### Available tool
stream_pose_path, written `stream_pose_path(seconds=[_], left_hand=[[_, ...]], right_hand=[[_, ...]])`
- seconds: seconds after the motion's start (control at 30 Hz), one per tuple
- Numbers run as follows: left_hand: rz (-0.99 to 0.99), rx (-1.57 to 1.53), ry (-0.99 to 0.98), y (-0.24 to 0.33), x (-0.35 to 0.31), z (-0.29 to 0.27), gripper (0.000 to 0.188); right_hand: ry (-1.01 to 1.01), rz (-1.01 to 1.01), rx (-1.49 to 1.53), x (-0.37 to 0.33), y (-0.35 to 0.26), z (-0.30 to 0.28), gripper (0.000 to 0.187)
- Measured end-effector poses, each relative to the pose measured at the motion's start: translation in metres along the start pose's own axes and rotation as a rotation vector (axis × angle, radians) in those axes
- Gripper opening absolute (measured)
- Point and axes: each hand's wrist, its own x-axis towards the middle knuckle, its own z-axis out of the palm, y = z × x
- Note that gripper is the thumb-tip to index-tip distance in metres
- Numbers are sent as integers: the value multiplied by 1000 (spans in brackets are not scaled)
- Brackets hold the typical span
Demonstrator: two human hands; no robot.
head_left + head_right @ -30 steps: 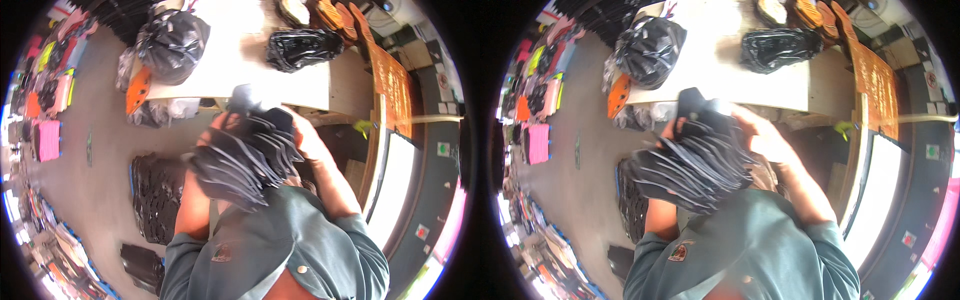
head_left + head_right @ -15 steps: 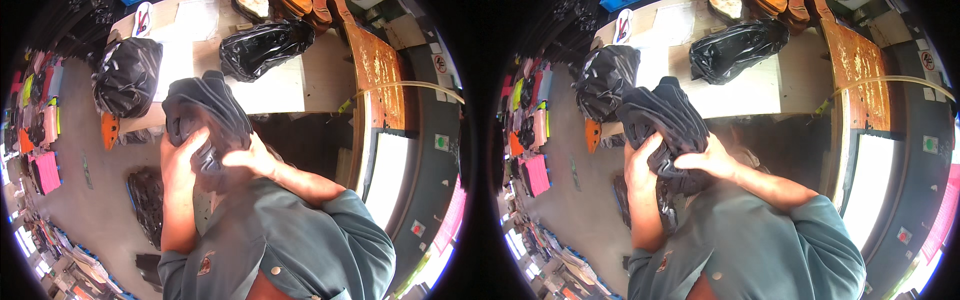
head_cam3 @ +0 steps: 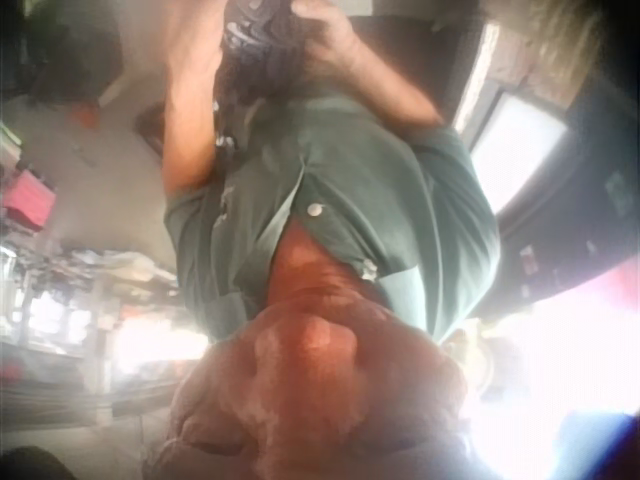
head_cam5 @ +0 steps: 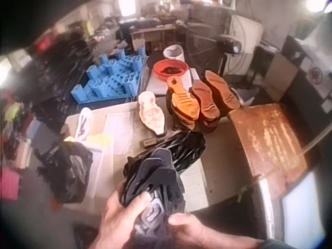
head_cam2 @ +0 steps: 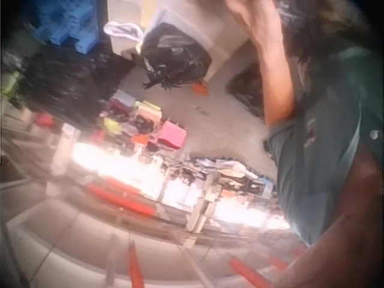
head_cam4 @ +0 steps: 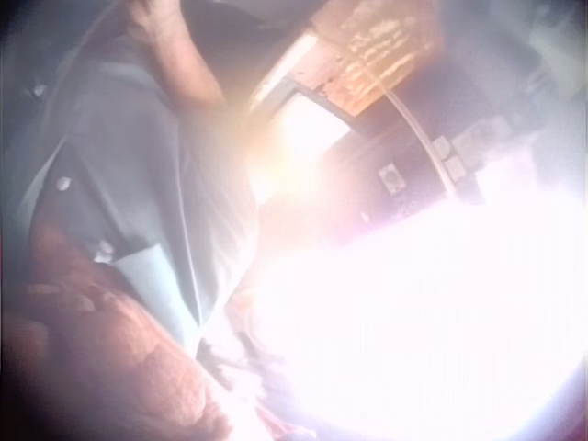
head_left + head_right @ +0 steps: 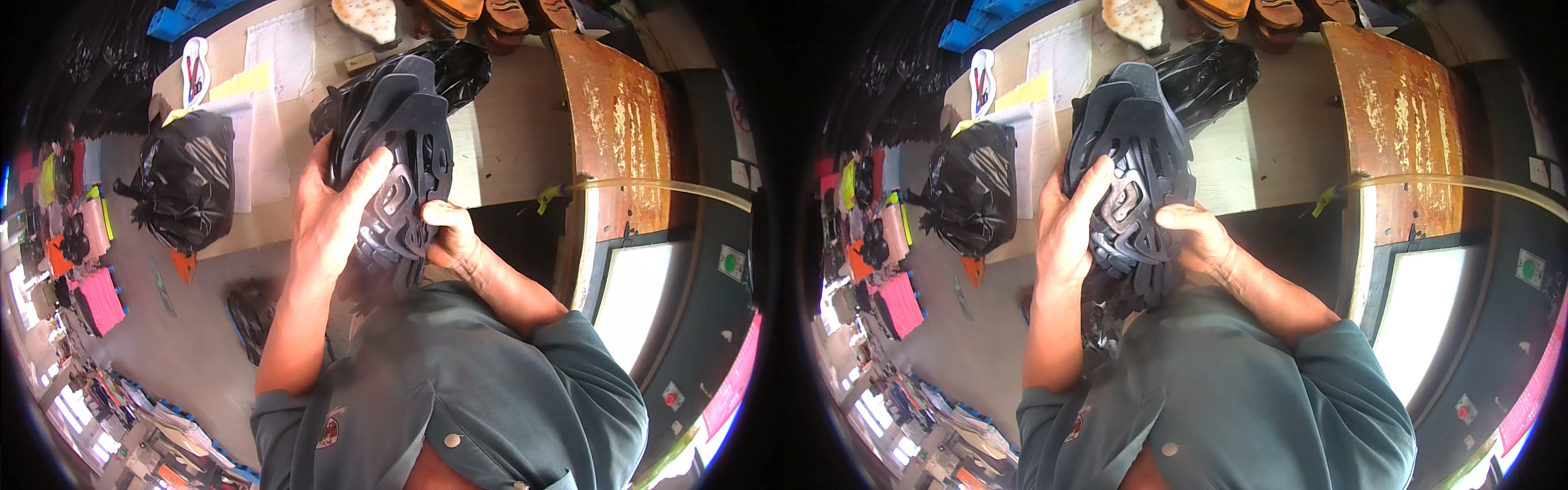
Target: The person unpacks black rubber sandals from a plastic bag, places them on a table, and then uses a wooden template and a cutting tool to cut shapes from a large black rubber sheet. The person repeatedly aligns the template and cuts out multiple identical pieces.
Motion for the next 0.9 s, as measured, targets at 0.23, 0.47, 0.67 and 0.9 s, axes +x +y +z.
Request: stream_pose_path(seconds=[0.23, 0.47, 0.67, 0.9], left_hand=[[-39, -105, 4, -5, 31, 41, 55], [-61, -54, -249, -1, 62, 45, 57], [-25, 19, -175, -13, 98, 16, 54], [579, 1073, 274, -34, 164, -42, 69]], right_hand=[[15, -68, 81, 7, -34, -25, 68], [125, -112, 46, 7, -50, -29, 52], [175, -174, 137, 2, -55, -44, 35], [197, -339, 199, -17, -74, -56, 39]])
